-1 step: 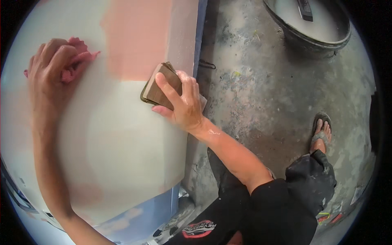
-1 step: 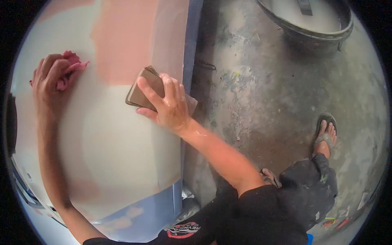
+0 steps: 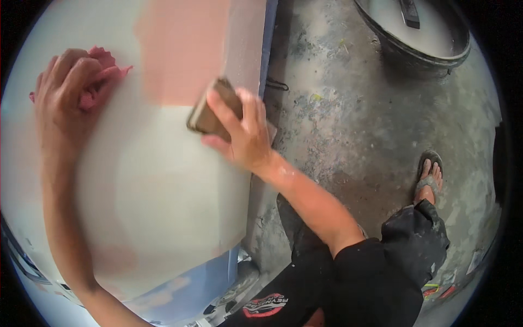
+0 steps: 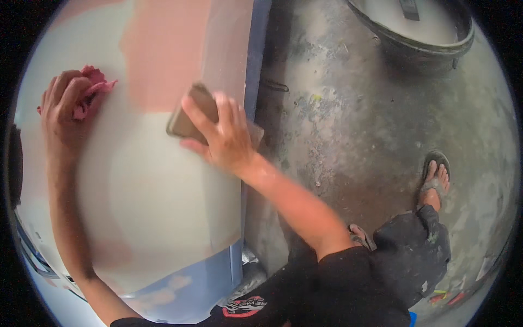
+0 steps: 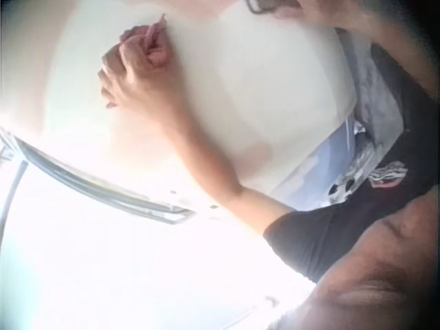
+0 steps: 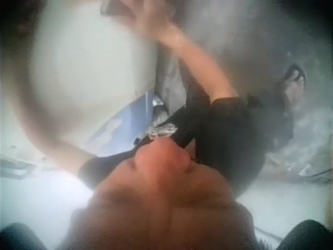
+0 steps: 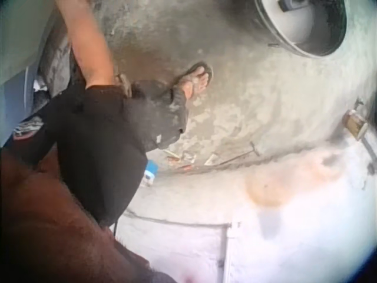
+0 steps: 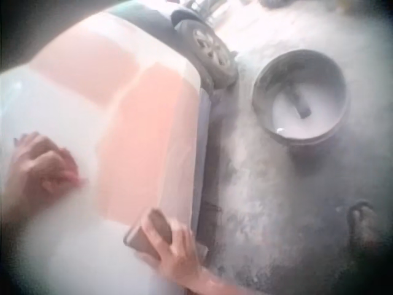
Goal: The person wet-sands a car door using a sanding block and a cloth, repeatedly dipping them into a bucket of water and wiping the surface.
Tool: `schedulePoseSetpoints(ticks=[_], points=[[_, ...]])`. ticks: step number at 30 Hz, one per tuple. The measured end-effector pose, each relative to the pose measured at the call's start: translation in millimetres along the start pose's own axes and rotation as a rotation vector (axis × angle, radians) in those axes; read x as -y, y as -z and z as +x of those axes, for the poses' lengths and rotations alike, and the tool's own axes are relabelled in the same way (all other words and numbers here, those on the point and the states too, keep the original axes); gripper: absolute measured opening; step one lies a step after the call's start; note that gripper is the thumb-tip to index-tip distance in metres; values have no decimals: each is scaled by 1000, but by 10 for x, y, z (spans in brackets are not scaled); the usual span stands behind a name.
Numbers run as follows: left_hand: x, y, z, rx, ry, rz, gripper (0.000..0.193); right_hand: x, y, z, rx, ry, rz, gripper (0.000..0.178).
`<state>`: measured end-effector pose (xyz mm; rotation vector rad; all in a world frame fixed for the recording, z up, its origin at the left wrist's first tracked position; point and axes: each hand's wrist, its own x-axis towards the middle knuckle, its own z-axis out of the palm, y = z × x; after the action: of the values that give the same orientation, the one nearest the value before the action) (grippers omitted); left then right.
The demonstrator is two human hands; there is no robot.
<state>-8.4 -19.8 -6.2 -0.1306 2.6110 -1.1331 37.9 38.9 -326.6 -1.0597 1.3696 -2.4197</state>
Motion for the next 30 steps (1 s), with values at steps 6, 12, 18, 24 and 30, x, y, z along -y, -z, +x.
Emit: schedulePoseSetpoints(ticks=[6, 12, 18, 24, 30], points=[[4, 150, 142, 41, -27, 58, 27, -969, 58, 1721, -86, -94, -2, 62], [-25, 17, 84, -4, -20, 20, 26, -37, 92, 112, -34, -30, -19, 67], [-3, 107, 137, 49, 10, 72, 26, -881, 33, 1566, -282, 99, -247, 65], [24, -183, 87, 10, 6, -5, 25, -745, -23, 979, -86, -108, -111, 64], [91, -192, -11, 5, 15, -16, 26, -580, -75, 213, -79, 49, -179, 64]])
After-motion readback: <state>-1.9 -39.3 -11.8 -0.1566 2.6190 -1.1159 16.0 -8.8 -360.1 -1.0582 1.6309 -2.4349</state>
